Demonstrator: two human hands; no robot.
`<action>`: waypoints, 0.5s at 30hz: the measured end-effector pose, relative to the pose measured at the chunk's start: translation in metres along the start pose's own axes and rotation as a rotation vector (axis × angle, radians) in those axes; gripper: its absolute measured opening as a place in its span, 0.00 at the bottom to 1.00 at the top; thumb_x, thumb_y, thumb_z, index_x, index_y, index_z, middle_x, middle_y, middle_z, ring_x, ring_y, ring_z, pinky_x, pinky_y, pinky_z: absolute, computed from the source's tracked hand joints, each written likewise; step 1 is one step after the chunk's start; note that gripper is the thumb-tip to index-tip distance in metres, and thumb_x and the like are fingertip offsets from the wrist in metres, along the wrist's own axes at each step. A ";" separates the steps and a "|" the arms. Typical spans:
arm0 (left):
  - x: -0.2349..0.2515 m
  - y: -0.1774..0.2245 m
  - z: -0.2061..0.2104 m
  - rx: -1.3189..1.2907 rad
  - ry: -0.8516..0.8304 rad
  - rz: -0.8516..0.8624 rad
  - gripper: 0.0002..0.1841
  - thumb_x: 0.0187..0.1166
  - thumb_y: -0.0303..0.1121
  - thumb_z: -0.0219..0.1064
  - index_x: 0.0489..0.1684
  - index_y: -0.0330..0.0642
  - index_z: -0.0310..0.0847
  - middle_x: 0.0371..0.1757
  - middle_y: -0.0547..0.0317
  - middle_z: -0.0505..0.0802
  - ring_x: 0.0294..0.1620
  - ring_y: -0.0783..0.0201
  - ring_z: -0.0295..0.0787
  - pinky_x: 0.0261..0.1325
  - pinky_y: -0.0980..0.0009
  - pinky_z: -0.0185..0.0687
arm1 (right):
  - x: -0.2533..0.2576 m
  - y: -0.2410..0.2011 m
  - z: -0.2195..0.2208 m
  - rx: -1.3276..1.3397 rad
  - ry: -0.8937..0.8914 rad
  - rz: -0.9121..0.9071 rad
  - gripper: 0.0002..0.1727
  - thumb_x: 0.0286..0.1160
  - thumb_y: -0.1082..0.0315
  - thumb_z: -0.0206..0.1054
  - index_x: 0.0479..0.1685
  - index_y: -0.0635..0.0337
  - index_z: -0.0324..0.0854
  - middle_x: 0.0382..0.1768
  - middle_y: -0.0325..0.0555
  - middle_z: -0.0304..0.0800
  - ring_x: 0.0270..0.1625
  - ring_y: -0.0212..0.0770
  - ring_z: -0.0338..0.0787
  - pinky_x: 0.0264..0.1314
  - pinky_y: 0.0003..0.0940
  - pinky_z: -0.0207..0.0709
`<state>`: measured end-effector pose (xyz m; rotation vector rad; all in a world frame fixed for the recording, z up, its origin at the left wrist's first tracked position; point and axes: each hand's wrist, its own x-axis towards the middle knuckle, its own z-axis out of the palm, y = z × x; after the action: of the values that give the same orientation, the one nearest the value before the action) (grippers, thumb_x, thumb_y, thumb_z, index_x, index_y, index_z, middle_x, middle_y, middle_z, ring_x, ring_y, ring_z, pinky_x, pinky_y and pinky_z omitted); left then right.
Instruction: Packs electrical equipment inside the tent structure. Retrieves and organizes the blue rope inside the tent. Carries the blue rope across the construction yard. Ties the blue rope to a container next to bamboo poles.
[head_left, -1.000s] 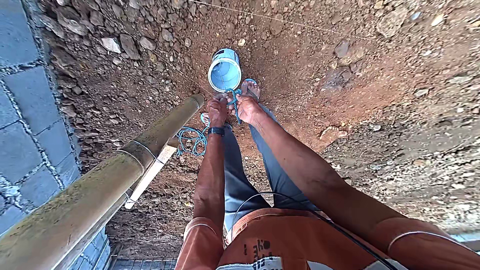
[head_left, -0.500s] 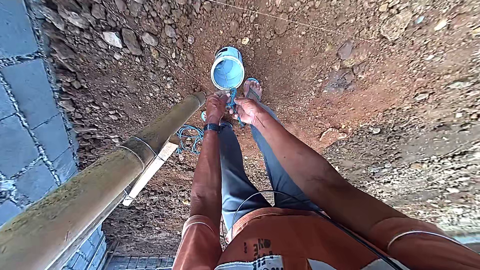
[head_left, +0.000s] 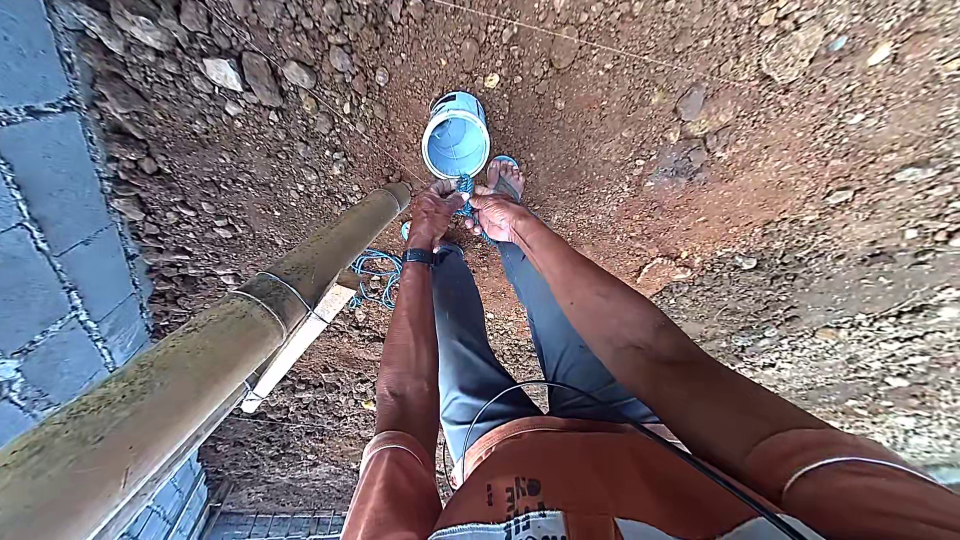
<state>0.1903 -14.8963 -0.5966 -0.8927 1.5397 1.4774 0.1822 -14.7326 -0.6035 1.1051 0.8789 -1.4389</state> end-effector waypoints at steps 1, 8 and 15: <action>0.000 -0.001 0.000 -0.021 0.003 0.009 0.19 0.72 0.29 0.77 0.61 0.37 0.84 0.53 0.49 0.93 0.52 0.59 0.92 0.59 0.61 0.89 | 0.001 0.001 0.000 0.012 0.010 -0.009 0.15 0.94 0.61 0.50 0.69 0.51 0.75 0.42 0.48 0.87 0.25 0.38 0.82 0.21 0.29 0.75; -0.003 -0.004 0.006 -0.064 0.050 0.076 0.22 0.65 0.25 0.80 0.60 0.35 0.82 0.51 0.47 0.93 0.51 0.59 0.92 0.57 0.60 0.90 | 0.007 0.002 -0.001 0.016 0.059 -0.058 0.15 0.92 0.61 0.54 0.68 0.51 0.79 0.38 0.49 0.88 0.25 0.39 0.83 0.21 0.30 0.75; -0.002 -0.004 0.007 -0.048 0.061 0.082 0.22 0.66 0.27 0.81 0.59 0.37 0.84 0.52 0.49 0.93 0.52 0.60 0.91 0.58 0.62 0.89 | 0.010 0.002 -0.004 -0.003 0.045 -0.070 0.15 0.92 0.62 0.53 0.66 0.54 0.79 0.38 0.49 0.88 0.24 0.39 0.82 0.20 0.30 0.75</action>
<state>0.1947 -14.8895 -0.5965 -0.9197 1.6089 1.5638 0.1844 -14.7324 -0.6140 1.1179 0.9594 -1.4741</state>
